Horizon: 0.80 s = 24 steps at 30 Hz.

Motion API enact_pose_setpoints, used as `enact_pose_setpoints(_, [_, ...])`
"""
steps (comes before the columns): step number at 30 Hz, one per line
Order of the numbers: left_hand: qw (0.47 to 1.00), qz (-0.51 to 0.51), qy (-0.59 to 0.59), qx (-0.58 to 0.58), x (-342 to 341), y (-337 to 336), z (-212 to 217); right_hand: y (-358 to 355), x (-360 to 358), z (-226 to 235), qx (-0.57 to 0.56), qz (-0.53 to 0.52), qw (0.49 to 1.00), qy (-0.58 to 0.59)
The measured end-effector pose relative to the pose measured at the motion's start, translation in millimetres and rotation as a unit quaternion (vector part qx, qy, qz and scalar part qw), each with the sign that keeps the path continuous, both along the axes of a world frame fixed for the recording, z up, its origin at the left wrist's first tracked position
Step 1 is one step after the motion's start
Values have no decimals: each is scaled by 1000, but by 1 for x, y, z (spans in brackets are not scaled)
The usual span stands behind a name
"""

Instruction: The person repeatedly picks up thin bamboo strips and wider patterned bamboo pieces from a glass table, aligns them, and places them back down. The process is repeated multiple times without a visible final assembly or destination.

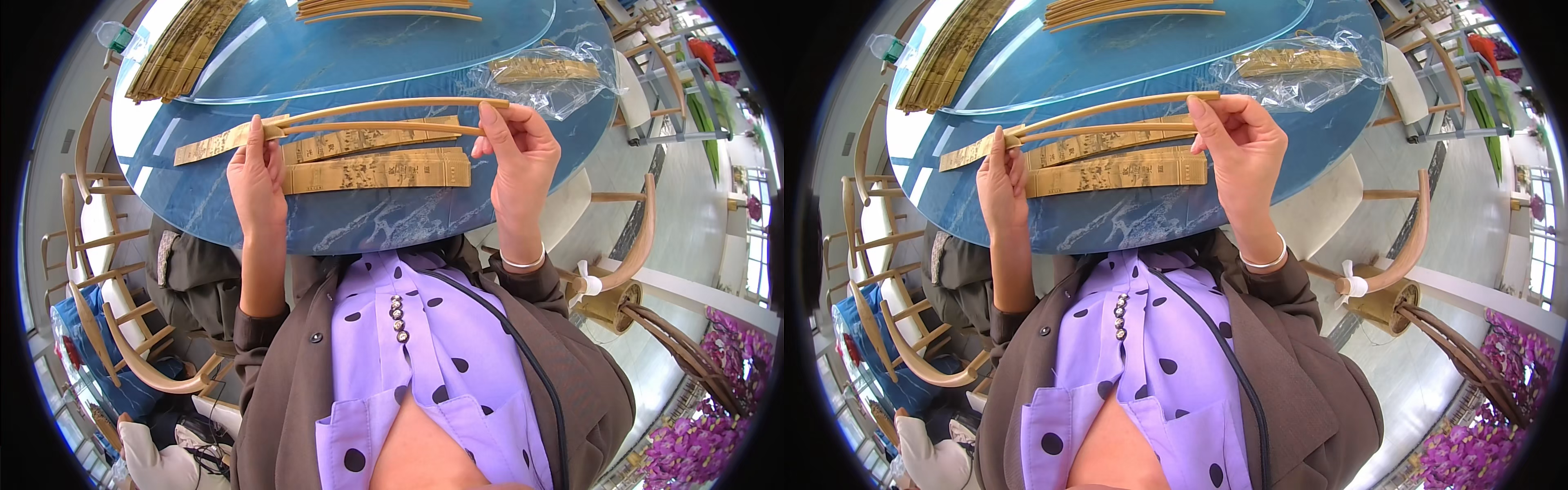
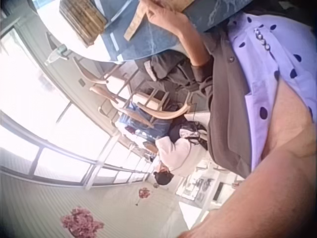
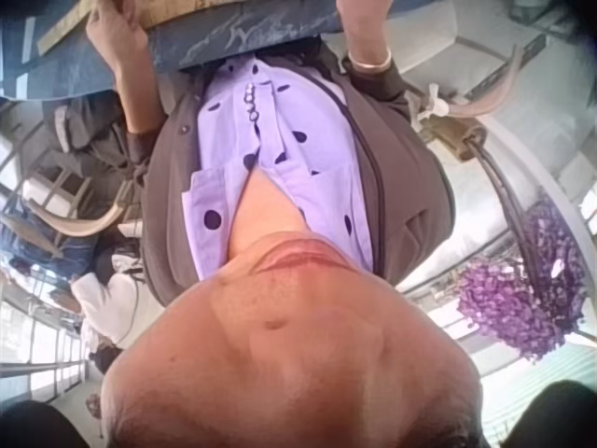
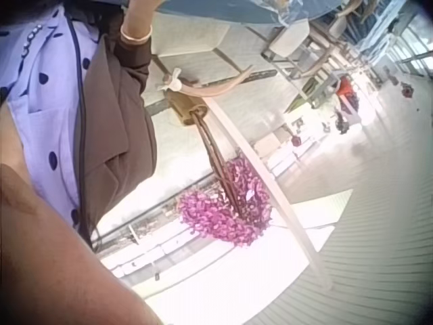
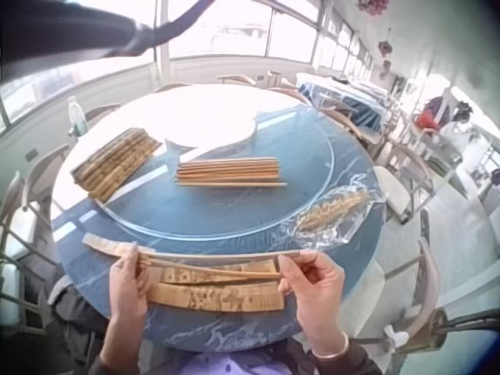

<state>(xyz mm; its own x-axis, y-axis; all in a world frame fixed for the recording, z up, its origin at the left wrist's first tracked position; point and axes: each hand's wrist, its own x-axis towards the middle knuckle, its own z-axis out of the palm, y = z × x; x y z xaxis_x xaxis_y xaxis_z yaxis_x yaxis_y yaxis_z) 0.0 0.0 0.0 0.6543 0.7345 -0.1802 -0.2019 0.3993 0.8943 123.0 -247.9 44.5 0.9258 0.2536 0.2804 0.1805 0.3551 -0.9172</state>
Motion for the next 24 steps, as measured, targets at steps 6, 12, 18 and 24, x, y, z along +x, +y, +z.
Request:
enact_pose_setpoints(6, [1000, -2, -10, -4, 3, -1, -1, 2, 0, 4, 7, 9, 1000, 6])
enact_pose_setpoints(12, [1000, 16, -22, -13, 3, -1, 0, -1, -2, 3, -37, 34, 999, -15])
enact_pose_setpoints(18, [1000, 13, -27, -4, 1, 1, 1, 0, -5, 3, -104, 20, 992, -75])
enact_pose_setpoints(24, [1000, 20, -21, 1, 1, 4, 2, -10, 0, -11, -230, -41, 952, -199])
